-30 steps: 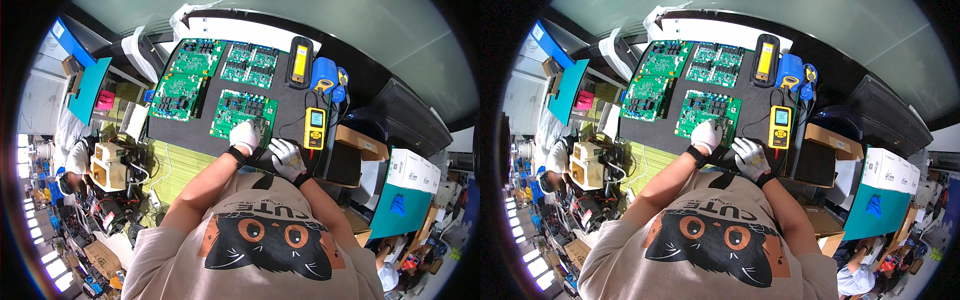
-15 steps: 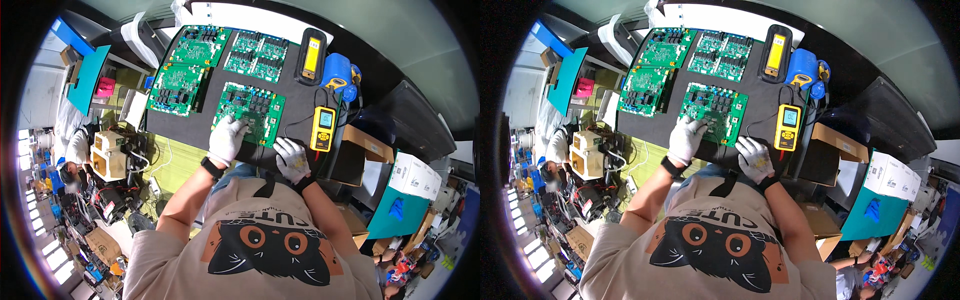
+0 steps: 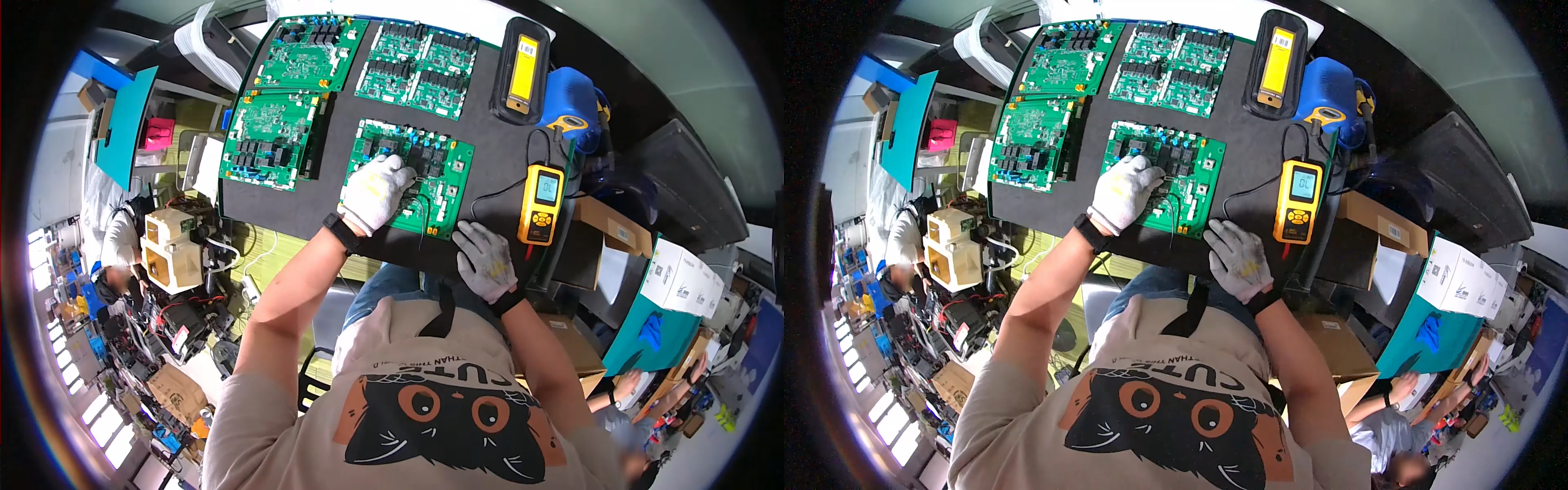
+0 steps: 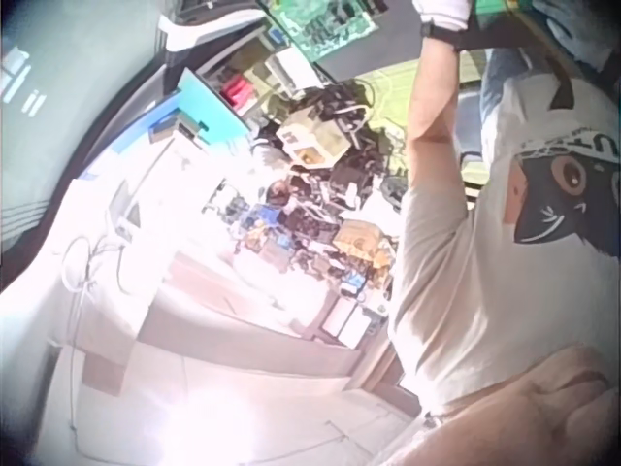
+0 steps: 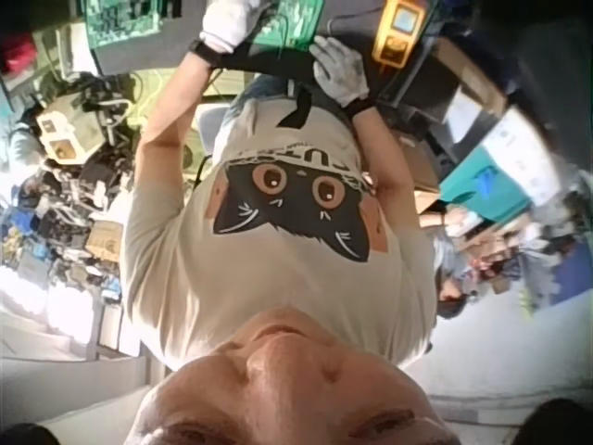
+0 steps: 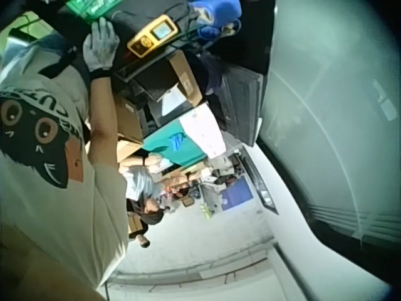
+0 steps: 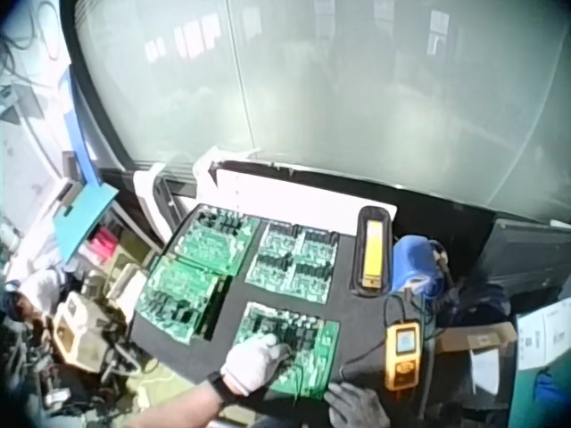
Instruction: Probing components on several circuit boards using a multimeter to test for electrical signals.
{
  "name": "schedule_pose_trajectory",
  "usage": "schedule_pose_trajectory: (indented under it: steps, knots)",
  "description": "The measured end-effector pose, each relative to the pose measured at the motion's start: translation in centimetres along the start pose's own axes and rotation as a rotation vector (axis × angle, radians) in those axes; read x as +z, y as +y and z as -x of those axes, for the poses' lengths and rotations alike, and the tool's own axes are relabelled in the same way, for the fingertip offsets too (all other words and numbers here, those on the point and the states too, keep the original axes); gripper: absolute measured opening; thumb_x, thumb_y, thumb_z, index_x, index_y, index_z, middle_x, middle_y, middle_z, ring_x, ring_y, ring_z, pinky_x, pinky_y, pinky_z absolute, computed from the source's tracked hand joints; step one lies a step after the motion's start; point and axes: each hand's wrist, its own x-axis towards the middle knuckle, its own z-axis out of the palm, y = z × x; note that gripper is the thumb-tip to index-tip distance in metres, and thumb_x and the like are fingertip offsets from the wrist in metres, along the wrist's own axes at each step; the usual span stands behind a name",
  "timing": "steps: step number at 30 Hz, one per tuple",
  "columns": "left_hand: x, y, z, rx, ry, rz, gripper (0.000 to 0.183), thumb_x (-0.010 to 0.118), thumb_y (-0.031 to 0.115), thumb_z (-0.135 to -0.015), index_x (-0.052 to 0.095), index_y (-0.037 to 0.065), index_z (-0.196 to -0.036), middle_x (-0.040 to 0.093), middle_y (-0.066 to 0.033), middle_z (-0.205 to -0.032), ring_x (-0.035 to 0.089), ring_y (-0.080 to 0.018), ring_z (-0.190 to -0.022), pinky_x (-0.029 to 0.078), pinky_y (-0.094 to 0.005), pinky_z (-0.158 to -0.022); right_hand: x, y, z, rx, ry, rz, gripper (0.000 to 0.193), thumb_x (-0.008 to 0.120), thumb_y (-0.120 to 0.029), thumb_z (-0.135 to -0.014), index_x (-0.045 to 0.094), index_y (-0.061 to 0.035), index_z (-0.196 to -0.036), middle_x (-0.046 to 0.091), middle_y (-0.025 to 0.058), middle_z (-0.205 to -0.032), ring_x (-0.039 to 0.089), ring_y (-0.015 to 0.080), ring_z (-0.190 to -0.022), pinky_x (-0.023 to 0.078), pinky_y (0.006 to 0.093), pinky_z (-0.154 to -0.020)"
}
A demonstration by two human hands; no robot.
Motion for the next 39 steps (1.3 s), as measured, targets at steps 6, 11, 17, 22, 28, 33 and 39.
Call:
schedule_pose_trajectory:
  steps: [6,11,17,22,28,33,39]
  knots:
    - [-0.3,0.4,0.1,0.040,-0.016,-0.095,0.018,0.067,0.016,-0.076,0.070,0.018,-0.094,0.058,-0.0023,-0.084,0.060,-0.0243,-0.082,0.052,-0.0361,-0.066,-0.4,-0.2,-0.4,-0.004,-0.021,0.019,0.034,0.061,-0.015,-0.078,0.063,-0.0113,-0.111,0.059,0.0043,-0.125,0.056,0.0246,-0.114,0.046,0.0404,-0.087]
    - [-0.4,0.7,-0.2,0.063,-0.030,-0.058,0.017,0.064,0.014,-0.077,0.069,0.014,-0.093,0.058,-0.0044,-0.085,0.060,-0.0270,-0.083,0.053,-0.0378,-0.067,-0.5,-0.3,-0.5,-0.011,-0.008,0.026,0.034,0.061,-0.015,-0.077,0.063,-0.0109,-0.111,0.059,0.0044,-0.125,0.056,0.0240,-0.113,0.047,0.0407,-0.086]
    - [-1.2,1.1,-1.1,0.036,-0.123,-0.048,0.017,0.061,0.013,-0.078,0.069,0.012,-0.093,0.060,-0.0070,-0.087,0.060,-0.0293,-0.087,0.053,-0.0403,-0.071,-0.1,0.0,-0.7,0.019,-0.019,-0.037,0.037,0.061,-0.018,-0.078,0.062,-0.0113,-0.115,0.060,0.0050,-0.123,0.056,0.0258,-0.111,0.046,0.0413,-0.088]
    - [-1.1,0.7,-0.9,0.064,-0.126,-0.035,0.019,0.060,0.014,-0.079,0.068,0.012,-0.096,0.060,-0.0071,-0.089,0.060,-0.0286,-0.090,0.053,-0.0404,-0.072,-0.5,-2.3,-2.9,0.122,0.044,-0.047,0.045,0.062,-0.024,-0.080,0.058,-0.0125,-0.123,0.056,0.0074,-0.128,0.052,0.0286,-0.117,0.042,0.0449,-0.095]
    - [-1.0,0.6,-0.7,0.057,-0.120,-0.045,0.021,0.059,0.013,-0.079,0.068,0.013,-0.098,0.059,-0.0071,-0.090,0.060,-0.0277,-0.090,0.053,-0.0399,-0.073,0.2,-2.6,-3.7,0.093,-0.013,0.024,0.046,0.062,-0.026,-0.081,0.057,-0.0134,-0.125,0.053,0.0079,-0.131,0.048,0.0290,-0.122,0.041,0.0464,-0.097]
    - [-0.9,0.5,-0.8,0.076,-0.141,-0.056,0.023,0.059,0.013,-0.079,0.069,0.014,-0.100,0.059,-0.0060,-0.091,0.060,-0.0271,-0.090,0.054,-0.0395,-0.073,0.6,-2.3,-3.6,0.093,0.008,0.026,0.044,0.062,-0.026,-0.081,0.059,-0.0157,-0.124,0.054,0.0061,-0.131,0.049,0.0275,-0.121,0.041,0.0463,-0.096]
    - [-1.2,0.7,-0.9,0.088,-0.167,-0.074,0.023,0.059,0.012,-0.078,0.069,0.014,-0.100,0.059,-0.0060,-0.093,0.060,-0.0272,-0.092,0.053,-0.0388,-0.074,1.0,-2.3,-3.7,0.115,0.043,0.026,0.042,0.062,-0.025,-0.081,0.060,-0.0175,-0.122,0.055,0.0045,-0.129,0.050,0.0268,-0.118,0.041,0.0463,-0.095]
